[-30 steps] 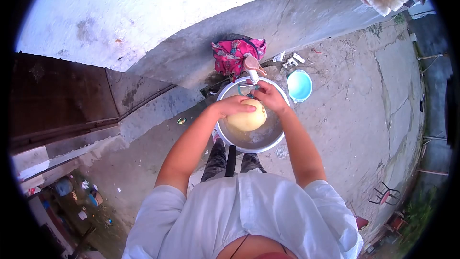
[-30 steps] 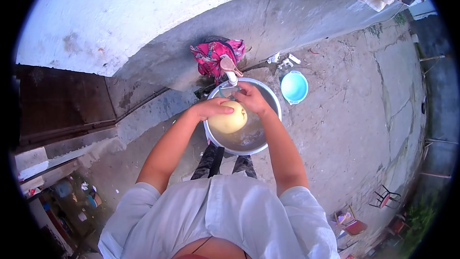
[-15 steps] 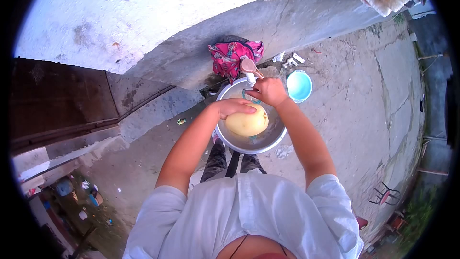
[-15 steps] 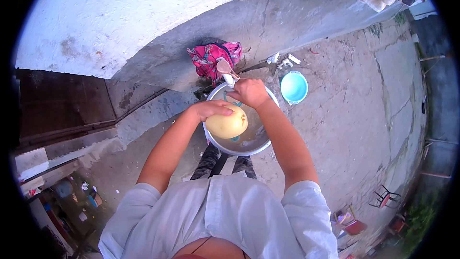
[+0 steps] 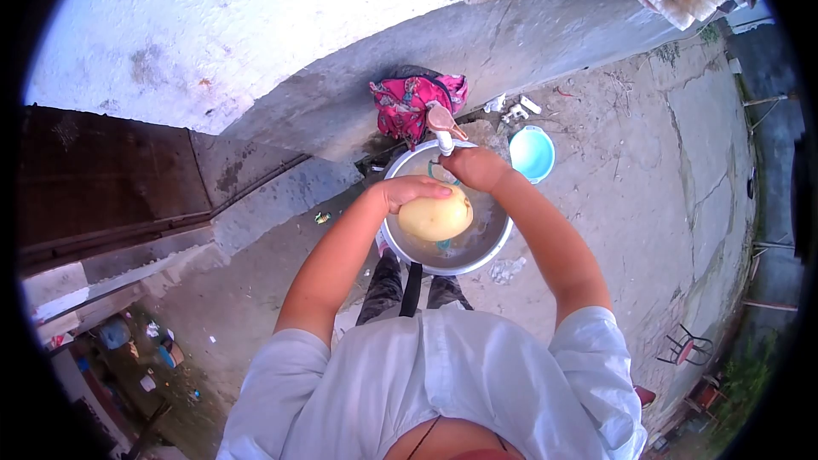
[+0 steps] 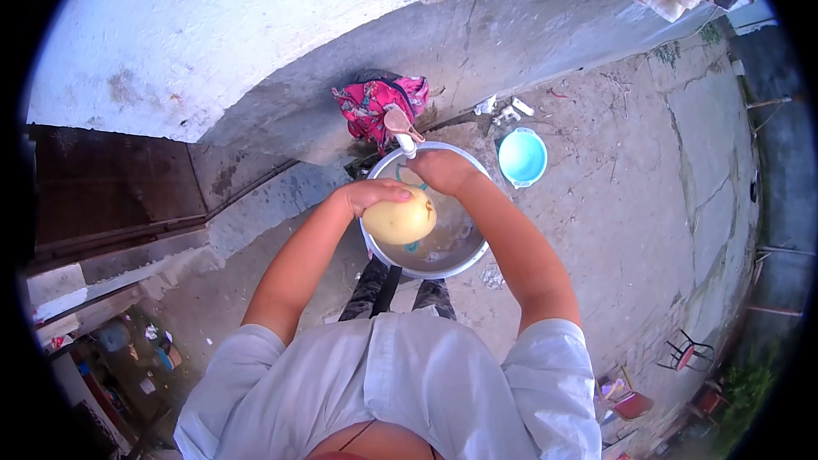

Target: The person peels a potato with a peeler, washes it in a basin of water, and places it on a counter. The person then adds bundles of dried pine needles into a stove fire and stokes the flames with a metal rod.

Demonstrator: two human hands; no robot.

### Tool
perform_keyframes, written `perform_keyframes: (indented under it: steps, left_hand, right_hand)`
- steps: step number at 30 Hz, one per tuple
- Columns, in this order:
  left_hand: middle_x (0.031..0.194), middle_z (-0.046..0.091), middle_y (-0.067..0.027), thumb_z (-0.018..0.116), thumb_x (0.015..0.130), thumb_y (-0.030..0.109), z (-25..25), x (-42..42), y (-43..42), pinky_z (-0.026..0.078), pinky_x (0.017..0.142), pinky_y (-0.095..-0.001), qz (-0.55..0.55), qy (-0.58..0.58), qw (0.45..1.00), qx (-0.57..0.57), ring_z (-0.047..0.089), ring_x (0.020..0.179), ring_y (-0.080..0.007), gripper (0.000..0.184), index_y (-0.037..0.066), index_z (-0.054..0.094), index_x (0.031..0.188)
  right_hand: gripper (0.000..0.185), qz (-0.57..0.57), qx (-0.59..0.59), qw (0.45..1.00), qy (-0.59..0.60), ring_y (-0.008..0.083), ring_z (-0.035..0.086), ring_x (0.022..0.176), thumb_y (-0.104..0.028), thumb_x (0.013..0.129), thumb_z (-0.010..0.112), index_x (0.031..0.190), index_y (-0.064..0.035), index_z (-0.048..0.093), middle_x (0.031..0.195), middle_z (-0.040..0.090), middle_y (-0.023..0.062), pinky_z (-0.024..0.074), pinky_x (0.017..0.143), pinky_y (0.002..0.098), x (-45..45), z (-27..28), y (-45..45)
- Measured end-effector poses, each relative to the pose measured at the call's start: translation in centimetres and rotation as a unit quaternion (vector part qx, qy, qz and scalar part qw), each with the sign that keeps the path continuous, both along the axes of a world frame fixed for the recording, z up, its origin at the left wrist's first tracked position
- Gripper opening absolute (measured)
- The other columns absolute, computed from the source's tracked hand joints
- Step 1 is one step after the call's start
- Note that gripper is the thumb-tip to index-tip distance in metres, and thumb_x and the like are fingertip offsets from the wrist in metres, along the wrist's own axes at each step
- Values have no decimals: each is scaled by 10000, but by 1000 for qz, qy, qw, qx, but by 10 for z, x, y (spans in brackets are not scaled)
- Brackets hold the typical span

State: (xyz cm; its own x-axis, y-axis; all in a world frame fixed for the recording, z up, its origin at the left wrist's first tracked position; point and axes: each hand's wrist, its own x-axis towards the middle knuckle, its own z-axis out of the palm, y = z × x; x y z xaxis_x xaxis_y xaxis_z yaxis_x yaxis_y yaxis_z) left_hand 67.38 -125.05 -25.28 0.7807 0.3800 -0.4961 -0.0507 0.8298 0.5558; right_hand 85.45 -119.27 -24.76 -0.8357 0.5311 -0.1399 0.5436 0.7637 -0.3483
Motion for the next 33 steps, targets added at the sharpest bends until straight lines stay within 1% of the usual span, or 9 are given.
perform_keyframes:
  steps: [7,16,19,21,22,25,28,31,33]
  left_hand:
    - [1010,614,-84,579,826,330,-4,1,2,483,764,-266,-13,-36,999,-11,608,868,-141,449,0,532,1127]
    - [1020,610,-107,569,829,316,-2,4,2,485,777,-282,2,-48,999,-23,611,878,-162,447,-14,525,1127]
    - [1028,608,-106,570,828,315,-3,5,2,482,787,-286,5,-53,998,-23,608,891,-164,446,-11,525,1129]
    - [1037,603,-122,575,821,295,-4,7,1,481,800,-302,5,-51,998,-29,606,904,-181,451,-22,516,1136]
    - [1041,602,-122,576,821,296,-4,7,1,479,804,-303,8,-51,998,-33,604,908,-182,451,-21,516,1136]
    - [1047,600,-123,577,820,299,-8,6,2,476,809,-305,16,-52,998,-36,603,911,-181,452,-19,517,1136]
    - [1048,600,-123,575,823,296,-11,4,1,475,810,-305,27,-47,998,-31,603,908,-178,449,-20,517,1136]
    - [1049,600,-122,569,829,286,-10,1,2,474,811,-302,40,-37,998,-22,602,910,-175,438,-22,517,1136]
    - [1049,600,-122,565,833,280,-9,0,1,473,813,-299,45,-34,998,-18,601,913,-173,431,-24,516,1136]
  right_hand:
    - [116,22,18,996,-84,270,632,692,-126,774,482,852,-80,554,736,625,126,500,596,377,-8,22,-6]
    - [126,-16,-22,999,-30,292,626,690,-115,770,477,877,-78,533,713,620,126,492,607,395,-2,5,-6]
    - [112,-33,-57,996,64,299,622,690,-121,778,473,858,-85,543,734,623,118,489,617,398,-3,8,-5]
    - [161,-33,-65,994,-76,297,623,710,-176,774,506,919,-132,562,746,612,115,493,608,395,-7,18,-2]
    - [161,-33,-64,995,-76,297,623,710,-176,774,506,919,-132,562,746,612,115,493,608,395,-7,17,-2]
    - [151,-40,-22,996,-74,290,619,752,-177,780,506,905,-144,583,774,610,126,492,634,400,-8,19,-4]
    - [268,-35,-20,996,-81,253,606,850,-101,764,503,1011,-136,600,903,607,163,483,716,383,-4,21,-3]
    - [339,-55,-62,997,0,290,590,897,-68,761,490,1076,-151,584,964,596,184,470,781,371,0,11,0]
    - [417,-88,-170,981,30,329,567,942,-27,749,469,1148,-125,542,1029,574,207,444,844,362,-1,5,1]
